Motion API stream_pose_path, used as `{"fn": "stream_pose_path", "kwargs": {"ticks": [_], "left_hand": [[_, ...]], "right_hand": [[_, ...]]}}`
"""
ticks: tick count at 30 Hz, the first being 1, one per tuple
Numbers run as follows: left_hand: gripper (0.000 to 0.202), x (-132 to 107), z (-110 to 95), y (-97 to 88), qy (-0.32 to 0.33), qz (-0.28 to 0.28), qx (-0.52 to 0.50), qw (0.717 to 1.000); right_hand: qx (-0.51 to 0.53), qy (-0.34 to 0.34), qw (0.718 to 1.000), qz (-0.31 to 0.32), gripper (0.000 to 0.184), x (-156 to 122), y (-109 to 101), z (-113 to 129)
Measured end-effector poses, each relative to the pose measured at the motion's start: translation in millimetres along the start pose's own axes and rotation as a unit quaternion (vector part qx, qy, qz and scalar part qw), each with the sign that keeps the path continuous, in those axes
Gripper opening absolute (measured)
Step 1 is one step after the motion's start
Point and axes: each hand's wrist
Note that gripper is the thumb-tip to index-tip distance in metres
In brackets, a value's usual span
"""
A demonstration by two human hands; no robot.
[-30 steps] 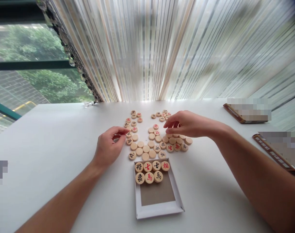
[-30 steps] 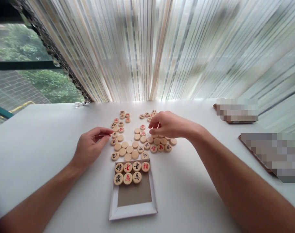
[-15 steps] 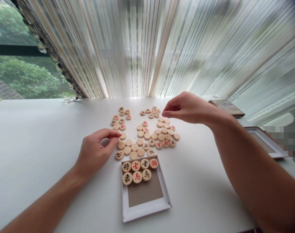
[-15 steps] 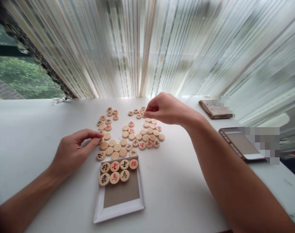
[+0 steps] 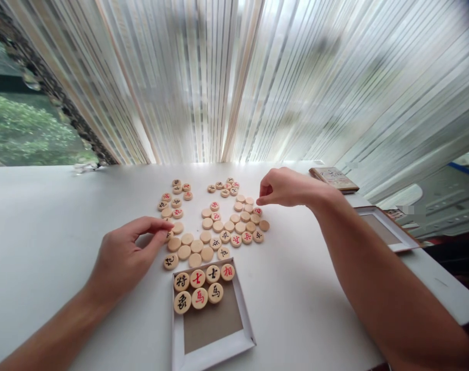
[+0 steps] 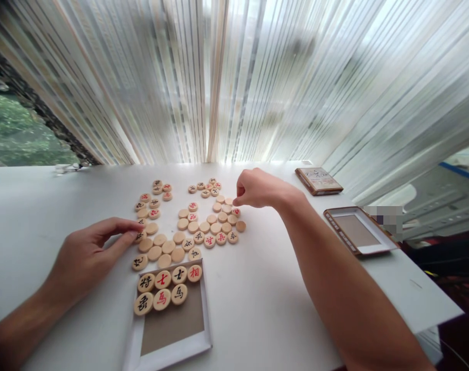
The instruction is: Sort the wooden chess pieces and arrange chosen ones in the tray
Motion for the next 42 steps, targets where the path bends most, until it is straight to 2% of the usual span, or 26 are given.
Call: {"fn": "stream_pose_path", "kwargs": {"ticks": [4, 8, 12, 17, 21, 26, 31, 42], "left_hand": [[0.023, 0.8, 0.3, 0.1, 0.005, -0.001, -0.001, 1.0], [0.026, 0.2, 2.3, 1.2, 0.013, 0.003, 0.001, 1.0], [0.029, 0.8, 2.4, 0.5, 0.025, 0.001, 0.009, 1.0], [0.026, 8.0, 4.8, -3.1, 0.033, -0.007, 0.021, 0.999], [0.022, 13.4, 6.3, -1.7, 0.067, 0.004, 0.039, 0.997], [0.019, 13.5, 2.5, 1.6, 0.124, 0.024, 0.05, 0.991], [0.02, 12.9, 1.1, 5.1, 0.15, 0.028, 0.072, 0.986], [0.026, 12.6, 5.1, 12.7, 0.149, 0.015, 0.116, 0.982]], "right_hand": [[0.007, -0.02, 1.0, 0.016, 0.019, 4.6, 9.0, -5.0], [0.027, -0.062, 0.998, 0.008, 0.02, 9.3, 18.9, -0.1], [0.051, -0.113, 0.992, -0.011, 0.011, 10.7, 31.1, 13.8], [0.103, -0.201, 0.973, -0.037, 0.02, 7.5, 58.1, 38.4], [0.114, -0.268, 0.956, -0.039, 0.015, 6.8, 78.3, 49.0], [0.119, -0.259, 0.957, -0.056, 0.014, 7.9, 87.2, 50.8], [0.135, -0.253, 0.956, -0.054, 0.012, 6.7, 93.2, 56.2], [0.133, -0.242, 0.96, -0.046, 0.01, 6.3, 100.0, 56.4]]}}
Point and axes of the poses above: each hand's wrist, its own x-axis towards the middle knuckle, its own y-axis out of the palm, z = x × y, and after that the axes turned 13 degrees about x, right-handed
